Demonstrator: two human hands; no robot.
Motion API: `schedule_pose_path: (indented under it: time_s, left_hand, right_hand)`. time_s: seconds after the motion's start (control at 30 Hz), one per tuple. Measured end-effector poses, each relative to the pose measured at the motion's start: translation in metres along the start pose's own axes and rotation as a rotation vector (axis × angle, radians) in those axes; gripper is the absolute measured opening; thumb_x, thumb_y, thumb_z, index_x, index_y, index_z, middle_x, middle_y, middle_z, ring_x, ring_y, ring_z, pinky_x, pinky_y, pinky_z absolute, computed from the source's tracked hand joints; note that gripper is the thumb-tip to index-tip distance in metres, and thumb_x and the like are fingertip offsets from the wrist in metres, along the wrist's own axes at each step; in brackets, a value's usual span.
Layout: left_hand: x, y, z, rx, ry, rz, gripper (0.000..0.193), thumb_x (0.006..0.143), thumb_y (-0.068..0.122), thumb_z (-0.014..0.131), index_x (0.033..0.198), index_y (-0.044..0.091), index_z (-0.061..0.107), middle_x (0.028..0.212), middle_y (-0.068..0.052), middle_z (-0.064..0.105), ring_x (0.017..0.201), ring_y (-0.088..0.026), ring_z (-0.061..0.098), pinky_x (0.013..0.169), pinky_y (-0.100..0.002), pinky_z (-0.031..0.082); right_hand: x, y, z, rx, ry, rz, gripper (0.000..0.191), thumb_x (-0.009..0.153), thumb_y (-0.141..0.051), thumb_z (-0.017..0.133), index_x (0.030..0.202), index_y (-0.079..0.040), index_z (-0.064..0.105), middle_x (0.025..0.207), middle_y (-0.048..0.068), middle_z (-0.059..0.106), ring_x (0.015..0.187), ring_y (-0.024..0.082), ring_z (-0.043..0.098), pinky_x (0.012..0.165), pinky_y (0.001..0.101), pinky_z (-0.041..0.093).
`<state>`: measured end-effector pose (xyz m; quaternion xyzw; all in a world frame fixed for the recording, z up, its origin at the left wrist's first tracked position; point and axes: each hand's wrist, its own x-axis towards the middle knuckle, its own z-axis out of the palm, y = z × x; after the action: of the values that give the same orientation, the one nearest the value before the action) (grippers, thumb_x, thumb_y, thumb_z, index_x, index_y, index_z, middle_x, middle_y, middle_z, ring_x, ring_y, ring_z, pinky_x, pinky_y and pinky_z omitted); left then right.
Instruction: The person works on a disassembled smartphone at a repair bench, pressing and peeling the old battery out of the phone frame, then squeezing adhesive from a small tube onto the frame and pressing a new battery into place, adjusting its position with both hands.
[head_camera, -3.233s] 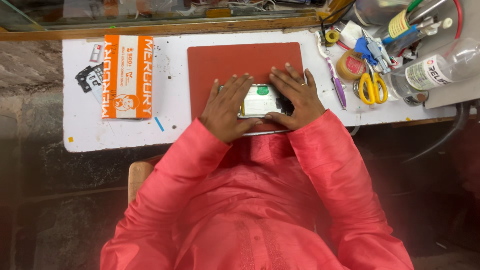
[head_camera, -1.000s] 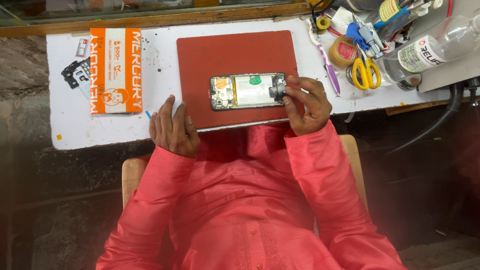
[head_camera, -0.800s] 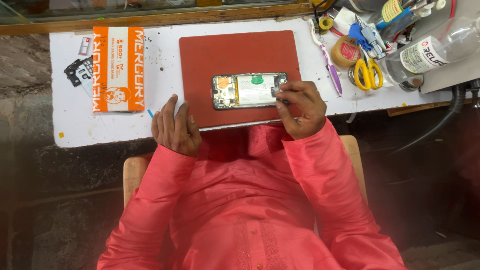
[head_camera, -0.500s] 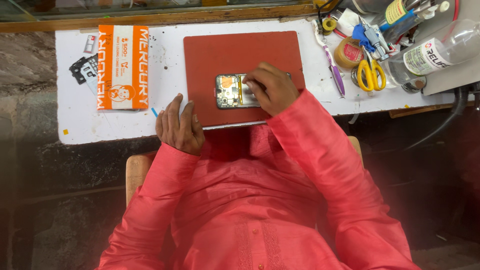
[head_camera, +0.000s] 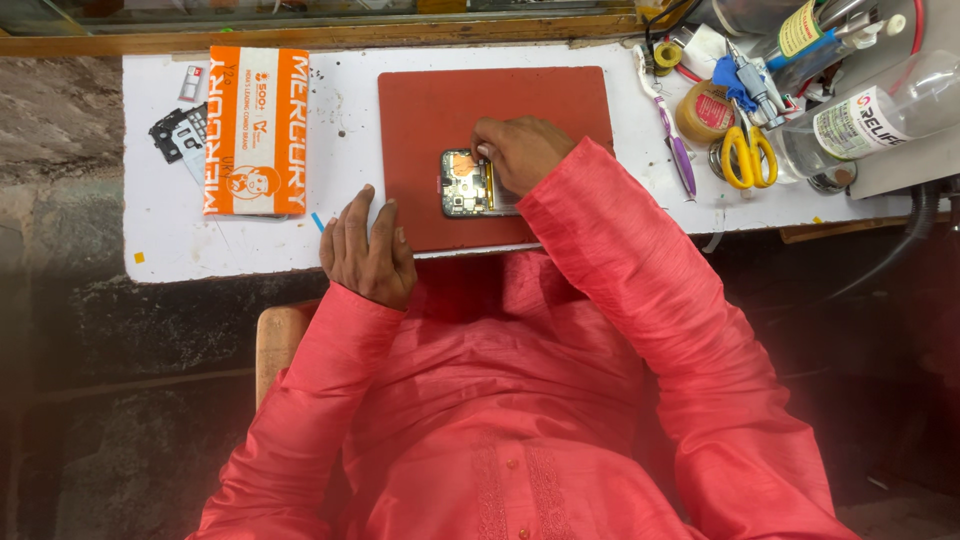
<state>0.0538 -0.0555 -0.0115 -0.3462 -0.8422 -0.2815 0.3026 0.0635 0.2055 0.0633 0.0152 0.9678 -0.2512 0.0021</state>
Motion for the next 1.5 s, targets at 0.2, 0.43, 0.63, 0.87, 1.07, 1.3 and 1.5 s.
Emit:
schedule_pose_path:
  time_s: [0.2, 0.43, 0.63, 0.87, 1.07, 1.3, 1.5]
  left_hand:
    - [0.000, 0.000, -0.001, 0.007, -0.004, 0.005, 0.028, 0.105, 0.019, 0.056, 0.125, 0.004, 0.070, 0.138, -0.019, 0.062, 0.124, -0.034, 0.063, 0.108, -0.050, 0.045]
    - [0.001, 0.002, 0.000, 0.001, -0.008, -0.021, 0.030, 0.105, 0.021, 0.055, 0.126, 0.003, 0.068, 0.138, -0.020, 0.062, 0.125, -0.035, 0.063, 0.108, -0.052, 0.044]
    - [0.001, 0.001, 0.001, 0.005, -0.003, -0.011, 0.030, 0.106, 0.020, 0.054, 0.126, 0.002, 0.068, 0.139, -0.020, 0.061, 0.126, -0.035, 0.062, 0.109, -0.051, 0.045]
    - [0.001, 0.001, 0.001, 0.006, -0.007, -0.010, 0.030, 0.106, 0.020, 0.055, 0.126, 0.002, 0.067, 0.139, -0.020, 0.062, 0.126, -0.035, 0.062, 0.109, -0.051, 0.045]
    - [0.002, 0.000, 0.000, 0.002, -0.001, 0.002, 0.030, 0.106, 0.019, 0.055, 0.127, 0.002, 0.066, 0.139, -0.021, 0.061, 0.125, -0.036, 0.063, 0.108, -0.051, 0.045]
    - [0.001, 0.000, 0.001, -0.002, 0.004, -0.004, 0.030, 0.106, 0.020, 0.055, 0.127, 0.001, 0.066, 0.138, -0.021, 0.062, 0.124, -0.036, 0.063, 0.108, -0.051, 0.045]
    - [0.001, 0.001, 0.002, -0.002, 0.008, -0.007, 0.030, 0.106, 0.020, 0.055, 0.127, 0.001, 0.065, 0.138, -0.021, 0.062, 0.124, -0.036, 0.063, 0.108, -0.051, 0.045]
  right_hand:
    - [0.011, -0.002, -0.003, -0.101, -0.128, 0.083, 0.019, 0.107, -0.022, 0.048, 0.104, -0.013, 0.065, 0.088, 0.010, 0.074, 0.082, 0.032, 0.071, 0.074, 0.0484, 0.052]
    - [0.024, -0.005, -0.006, -0.096, -0.190, 0.076, 0.019, 0.105, -0.024, 0.049, 0.100, -0.013, 0.064, 0.084, 0.008, 0.073, 0.079, 0.030, 0.071, 0.071, 0.0483, 0.052]
    - [0.009, 0.001, -0.004, 0.058, -0.030, 0.027, 0.018, 0.103, -0.017, 0.054, 0.098, -0.010, 0.070, 0.086, 0.007, 0.075, 0.078, 0.028, 0.073, 0.075, 0.0439, 0.054]
    - [-0.001, 0.007, -0.003, 0.084, 0.077, -0.111, 0.015, 0.098, -0.010, 0.059, 0.099, -0.008, 0.074, 0.092, 0.008, 0.077, 0.084, 0.028, 0.074, 0.078, 0.0417, 0.057]
    - [0.015, -0.001, -0.008, 0.030, -0.081, 0.065, 0.018, 0.101, -0.016, 0.055, 0.097, -0.010, 0.072, 0.091, 0.007, 0.076, 0.085, 0.028, 0.072, 0.079, 0.0440, 0.054]
    - [0.026, -0.007, -0.013, -0.037, -0.219, 0.154, 0.018, 0.102, -0.020, 0.055, 0.097, -0.012, 0.070, 0.094, 0.005, 0.074, 0.087, 0.026, 0.070, 0.079, 0.0449, 0.052]
    - [0.017, 0.001, -0.018, 0.201, -0.180, 0.237, 0.018, 0.104, -0.019, 0.052, 0.105, -0.010, 0.068, 0.095, 0.006, 0.072, 0.078, 0.023, 0.070, 0.071, 0.0372, 0.057]
